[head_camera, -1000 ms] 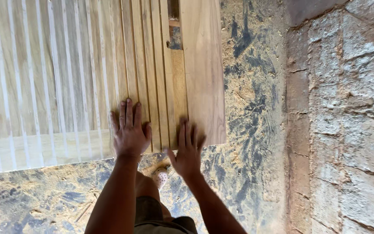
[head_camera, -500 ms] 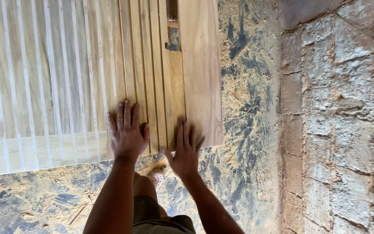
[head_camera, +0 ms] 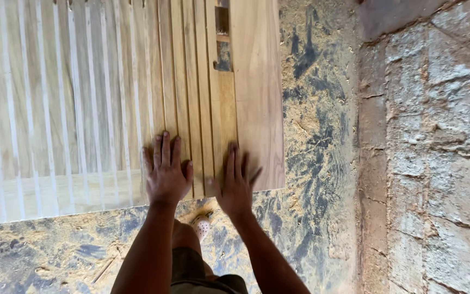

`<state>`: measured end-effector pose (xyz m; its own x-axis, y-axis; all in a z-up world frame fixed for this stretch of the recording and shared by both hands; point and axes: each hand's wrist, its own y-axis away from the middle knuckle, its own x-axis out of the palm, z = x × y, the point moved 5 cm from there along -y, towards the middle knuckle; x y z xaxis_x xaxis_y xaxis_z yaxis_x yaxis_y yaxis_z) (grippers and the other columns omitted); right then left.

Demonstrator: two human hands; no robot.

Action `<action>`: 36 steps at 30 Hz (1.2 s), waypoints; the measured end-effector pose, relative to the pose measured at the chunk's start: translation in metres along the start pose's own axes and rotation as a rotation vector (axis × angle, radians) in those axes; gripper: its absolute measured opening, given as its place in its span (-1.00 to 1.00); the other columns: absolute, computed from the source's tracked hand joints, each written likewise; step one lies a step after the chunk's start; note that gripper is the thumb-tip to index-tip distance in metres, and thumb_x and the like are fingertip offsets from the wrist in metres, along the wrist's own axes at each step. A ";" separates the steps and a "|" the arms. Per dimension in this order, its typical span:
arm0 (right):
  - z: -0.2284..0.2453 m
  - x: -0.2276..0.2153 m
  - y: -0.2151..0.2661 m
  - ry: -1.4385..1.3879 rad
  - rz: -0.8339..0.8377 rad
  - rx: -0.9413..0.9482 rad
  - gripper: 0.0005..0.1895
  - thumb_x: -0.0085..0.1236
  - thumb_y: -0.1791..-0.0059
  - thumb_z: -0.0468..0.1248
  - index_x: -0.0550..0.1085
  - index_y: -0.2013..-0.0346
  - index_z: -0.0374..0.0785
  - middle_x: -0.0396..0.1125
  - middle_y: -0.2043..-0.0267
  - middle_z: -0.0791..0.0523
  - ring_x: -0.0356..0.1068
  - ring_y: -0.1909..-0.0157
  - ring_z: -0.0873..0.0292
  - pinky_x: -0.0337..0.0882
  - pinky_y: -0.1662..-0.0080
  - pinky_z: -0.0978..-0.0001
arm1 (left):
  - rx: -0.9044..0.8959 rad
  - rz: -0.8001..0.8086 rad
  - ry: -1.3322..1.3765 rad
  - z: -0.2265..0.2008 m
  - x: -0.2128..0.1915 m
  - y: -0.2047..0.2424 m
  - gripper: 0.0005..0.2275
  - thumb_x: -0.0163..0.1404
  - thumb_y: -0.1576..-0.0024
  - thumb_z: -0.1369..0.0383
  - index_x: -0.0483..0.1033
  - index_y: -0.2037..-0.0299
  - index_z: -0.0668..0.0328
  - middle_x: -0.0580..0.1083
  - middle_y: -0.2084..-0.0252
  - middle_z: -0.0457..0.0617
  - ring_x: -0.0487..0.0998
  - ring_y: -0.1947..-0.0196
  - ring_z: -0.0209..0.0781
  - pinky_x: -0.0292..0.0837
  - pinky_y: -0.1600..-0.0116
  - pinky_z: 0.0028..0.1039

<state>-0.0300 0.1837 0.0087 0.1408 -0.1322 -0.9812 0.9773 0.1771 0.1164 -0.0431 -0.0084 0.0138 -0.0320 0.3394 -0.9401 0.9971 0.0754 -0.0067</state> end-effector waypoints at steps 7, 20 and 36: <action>0.001 -0.011 -0.121 0.037 -0.042 -0.012 0.07 -0.54 -0.03 0.49 -0.32 -0.56 -0.17 -0.40 -0.65 -0.02 -0.37 -0.60 -0.28 -0.55 -0.30 -0.64 | -0.005 0.028 -0.034 0.001 0.005 -0.007 -0.38 -0.21 -0.23 0.04 0.13 -0.49 0.10 -0.03 -0.58 0.17 -0.07 -0.57 0.10 -0.33 -0.54 0.13; 0.005 -0.020 -0.050 0.039 0.020 -0.009 0.06 -0.51 -0.07 0.45 -0.35 -0.56 -0.25 -0.43 -0.65 0.00 -0.38 -0.61 -0.33 -0.53 -0.33 -0.64 | -0.022 0.012 0.049 -0.002 0.000 -0.010 -0.37 -0.20 -0.21 0.04 0.12 -0.48 0.10 -0.03 -0.57 0.16 -0.09 -0.57 0.11 -0.33 -0.54 0.15; 0.001 -0.011 -0.021 0.085 0.044 -0.013 0.03 -0.50 -0.10 0.44 -0.28 -0.58 -0.24 -0.42 -0.67 -0.06 -0.38 -0.63 -0.35 -0.48 -0.34 -0.69 | -0.019 0.008 0.019 -0.002 0.001 -0.007 -0.38 -0.23 -0.21 0.04 0.11 -0.49 0.08 -0.04 -0.58 0.15 -0.09 -0.57 0.08 -0.35 -0.54 0.13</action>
<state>-0.0518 0.1806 0.0173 0.1692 -0.0408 -0.9847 0.9682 0.1937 0.1583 -0.0508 -0.0066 0.0134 -0.0252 0.3576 -0.9335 0.9959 0.0903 0.0077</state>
